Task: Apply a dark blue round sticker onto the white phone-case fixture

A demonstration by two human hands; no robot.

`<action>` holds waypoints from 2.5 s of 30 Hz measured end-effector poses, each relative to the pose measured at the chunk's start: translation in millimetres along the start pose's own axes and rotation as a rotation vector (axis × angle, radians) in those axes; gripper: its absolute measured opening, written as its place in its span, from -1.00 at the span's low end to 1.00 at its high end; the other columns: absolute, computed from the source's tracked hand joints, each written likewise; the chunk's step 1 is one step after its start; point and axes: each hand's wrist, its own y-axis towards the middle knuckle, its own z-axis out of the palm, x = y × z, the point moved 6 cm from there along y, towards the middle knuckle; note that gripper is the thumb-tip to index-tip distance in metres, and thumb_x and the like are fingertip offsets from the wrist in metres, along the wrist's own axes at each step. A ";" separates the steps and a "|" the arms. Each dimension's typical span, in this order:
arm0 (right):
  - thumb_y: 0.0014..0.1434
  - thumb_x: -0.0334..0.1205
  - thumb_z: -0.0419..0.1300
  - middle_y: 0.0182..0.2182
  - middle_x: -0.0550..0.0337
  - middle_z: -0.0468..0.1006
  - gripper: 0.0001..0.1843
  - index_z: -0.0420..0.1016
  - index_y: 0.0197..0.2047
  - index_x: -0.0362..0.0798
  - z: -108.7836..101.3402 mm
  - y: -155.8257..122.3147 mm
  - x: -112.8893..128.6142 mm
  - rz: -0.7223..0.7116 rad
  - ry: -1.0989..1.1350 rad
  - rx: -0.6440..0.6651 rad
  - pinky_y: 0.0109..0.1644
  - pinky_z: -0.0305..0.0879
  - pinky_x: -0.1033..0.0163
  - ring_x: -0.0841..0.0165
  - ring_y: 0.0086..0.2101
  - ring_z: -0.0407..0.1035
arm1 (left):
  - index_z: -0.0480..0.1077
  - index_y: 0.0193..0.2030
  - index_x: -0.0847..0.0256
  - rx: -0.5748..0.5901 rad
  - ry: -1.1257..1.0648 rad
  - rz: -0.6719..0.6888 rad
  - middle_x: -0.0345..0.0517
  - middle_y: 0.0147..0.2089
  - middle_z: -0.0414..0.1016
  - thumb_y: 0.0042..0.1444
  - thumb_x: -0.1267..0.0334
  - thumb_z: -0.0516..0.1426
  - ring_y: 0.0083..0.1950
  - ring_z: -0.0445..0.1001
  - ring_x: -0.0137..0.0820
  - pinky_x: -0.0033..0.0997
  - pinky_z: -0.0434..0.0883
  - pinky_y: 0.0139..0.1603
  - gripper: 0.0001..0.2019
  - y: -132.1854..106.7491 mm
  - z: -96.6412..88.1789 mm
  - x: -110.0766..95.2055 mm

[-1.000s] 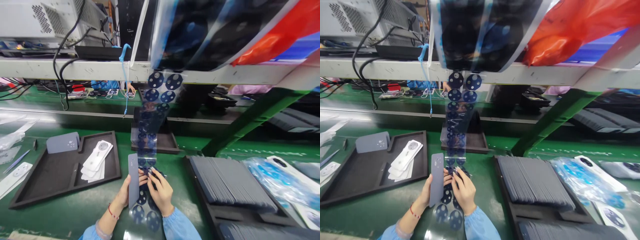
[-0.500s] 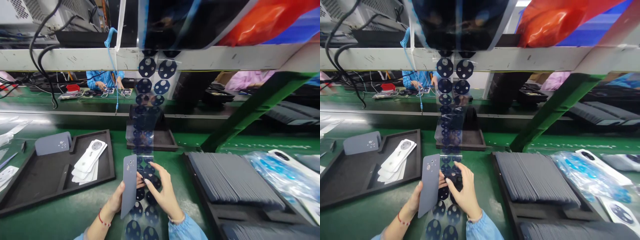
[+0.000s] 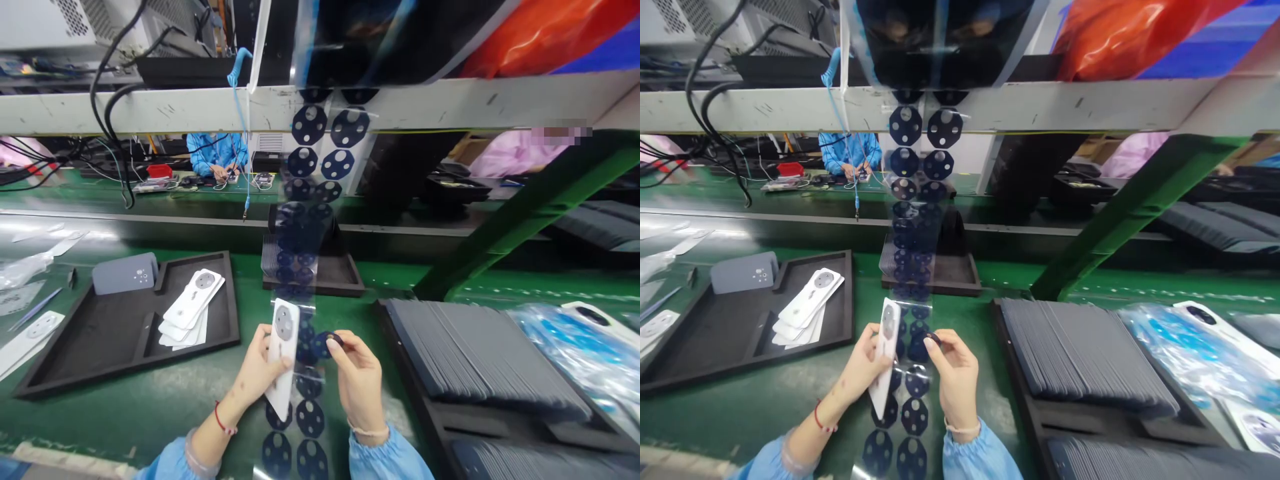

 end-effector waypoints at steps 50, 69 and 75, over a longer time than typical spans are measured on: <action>0.04 -0.20 0.44 -0.53 0.28 0.45 -0.90 0.64 -0.37 -0.01 14.8 -20.2 -7.2 -0.035 -0.170 0.042 -0.38 0.16 0.28 0.41 -0.48 0.22 | 0.22 0.07 0.19 0.123 0.552 0.127 -0.15 -0.25 0.54 0.30 0.14 0.03 -0.33 0.51 -0.37 -0.41 0.42 -0.29 -0.73 -23.6 26.7 -4.4; 0.07 -0.11 0.43 -0.52 0.25 0.45 -0.81 0.62 -0.37 -0.05 13.7 -22.2 -6.8 -0.034 -0.205 0.030 -0.36 0.23 0.24 0.38 -0.47 0.25 | 0.22 0.07 0.18 0.122 0.504 0.091 -0.17 -0.28 0.55 0.30 0.07 0.06 -0.37 0.50 -0.38 -0.44 0.40 -0.34 -0.69 -24.3 27.3 -3.5; 0.11 -0.07 0.42 -0.52 0.25 0.44 -0.78 0.61 -0.35 -0.04 14.6 -22.8 -3.9 -0.061 -0.245 0.034 -0.37 0.24 0.24 0.37 -0.47 0.25 | 0.21 0.08 0.19 0.119 0.528 0.096 -0.14 -0.27 0.56 0.31 0.10 0.04 -0.35 0.52 -0.36 -0.41 0.42 -0.32 -0.70 -24.5 27.0 -2.1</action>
